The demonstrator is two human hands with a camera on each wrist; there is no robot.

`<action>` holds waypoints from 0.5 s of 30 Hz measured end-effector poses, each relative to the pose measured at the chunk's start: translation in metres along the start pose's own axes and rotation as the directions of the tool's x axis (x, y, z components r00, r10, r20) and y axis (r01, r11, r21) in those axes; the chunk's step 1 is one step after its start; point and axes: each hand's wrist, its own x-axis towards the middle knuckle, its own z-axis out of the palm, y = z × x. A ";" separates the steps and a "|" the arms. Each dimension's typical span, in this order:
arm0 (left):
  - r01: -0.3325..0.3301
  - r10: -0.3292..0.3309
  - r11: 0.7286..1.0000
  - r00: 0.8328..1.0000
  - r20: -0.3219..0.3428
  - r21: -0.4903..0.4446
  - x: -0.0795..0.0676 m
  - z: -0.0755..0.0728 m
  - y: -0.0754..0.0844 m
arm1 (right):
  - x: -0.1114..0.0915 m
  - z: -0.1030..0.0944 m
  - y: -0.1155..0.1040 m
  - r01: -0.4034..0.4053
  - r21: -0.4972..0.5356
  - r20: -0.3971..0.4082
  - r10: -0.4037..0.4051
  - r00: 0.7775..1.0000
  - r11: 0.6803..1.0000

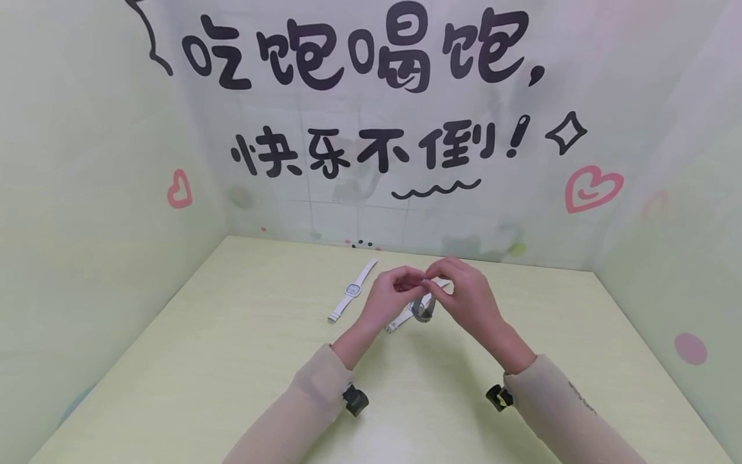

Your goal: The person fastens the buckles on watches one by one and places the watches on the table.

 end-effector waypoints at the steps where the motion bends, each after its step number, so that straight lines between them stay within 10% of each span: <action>1: -0.004 0.004 1.000 1.000 -0.002 0.005 0.000 0.000 0.000 | 0.000 0.000 0.000 0.001 0.003 -0.007 -0.001 1.000 1.000; 15: -0.053 0.055 0.998 0.998 -0.037 0.038 -0.003 0.005 -0.001 | -0.001 0.003 0.001 -0.101 0.070 -0.027 0.104 0.994 0.992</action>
